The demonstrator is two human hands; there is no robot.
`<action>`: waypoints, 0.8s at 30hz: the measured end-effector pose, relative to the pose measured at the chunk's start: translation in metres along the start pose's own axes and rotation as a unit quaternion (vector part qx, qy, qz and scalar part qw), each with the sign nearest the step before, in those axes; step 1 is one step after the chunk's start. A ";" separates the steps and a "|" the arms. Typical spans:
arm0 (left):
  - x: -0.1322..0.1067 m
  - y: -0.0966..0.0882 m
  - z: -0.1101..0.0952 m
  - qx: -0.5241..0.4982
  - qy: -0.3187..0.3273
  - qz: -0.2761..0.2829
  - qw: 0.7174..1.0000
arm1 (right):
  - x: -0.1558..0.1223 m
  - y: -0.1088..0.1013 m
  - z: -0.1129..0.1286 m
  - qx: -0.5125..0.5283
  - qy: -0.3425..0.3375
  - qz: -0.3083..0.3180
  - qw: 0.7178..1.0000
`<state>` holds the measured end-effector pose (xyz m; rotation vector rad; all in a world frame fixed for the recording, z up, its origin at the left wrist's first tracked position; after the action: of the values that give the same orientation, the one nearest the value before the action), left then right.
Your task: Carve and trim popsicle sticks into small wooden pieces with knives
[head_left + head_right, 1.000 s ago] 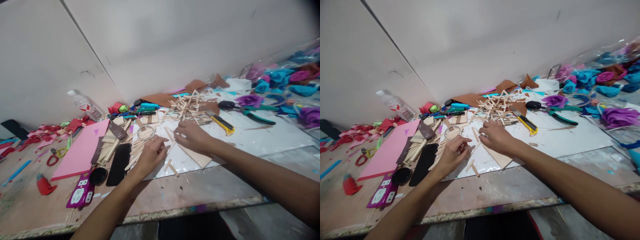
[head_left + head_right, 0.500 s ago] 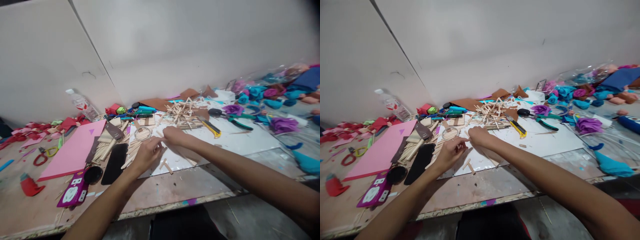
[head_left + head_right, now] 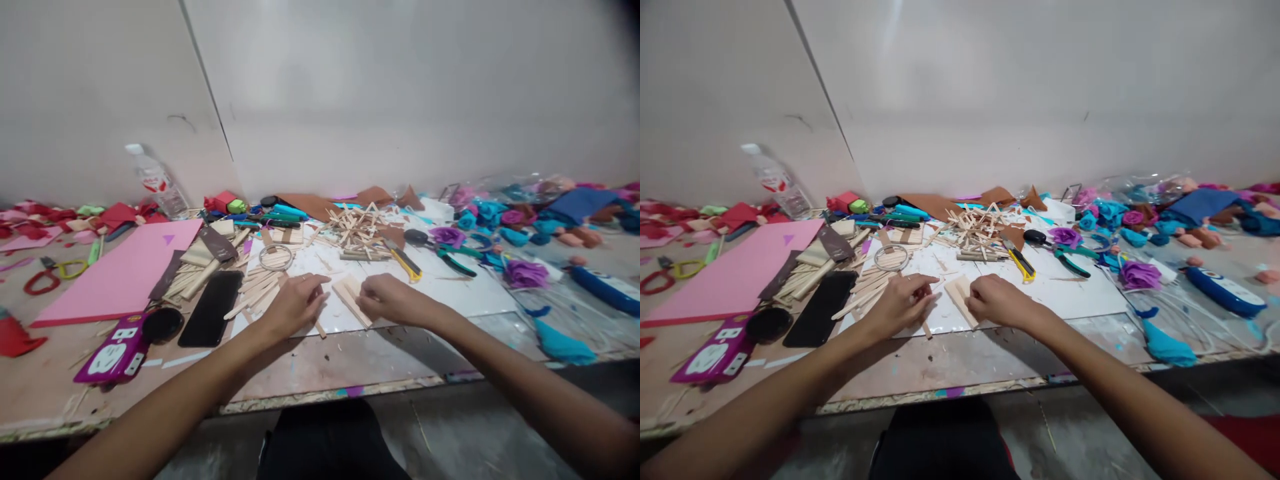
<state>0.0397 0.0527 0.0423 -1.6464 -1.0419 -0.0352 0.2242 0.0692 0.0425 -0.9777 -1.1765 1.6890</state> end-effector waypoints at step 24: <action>-0.013 0.033 -0.063 0.071 0.188 0.196 0.960 | 0.081 -0.006 -0.036 -0.055 -0.030 -0.118 0.991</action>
<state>0.0828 -0.0041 0.0335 -1.6084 -0.4116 -0.0084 0.2304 0.1563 0.0278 -0.8216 -1.3810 1.4878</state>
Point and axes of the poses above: each hand's wrist, its own x-axis towards the middle knuckle, its own y-axis out of the palm, z = x × y, the point moved 7 cm from there along x, towards the middle knuckle, and after that the axes turned 12 degrees about y, right-handed, at the moved point
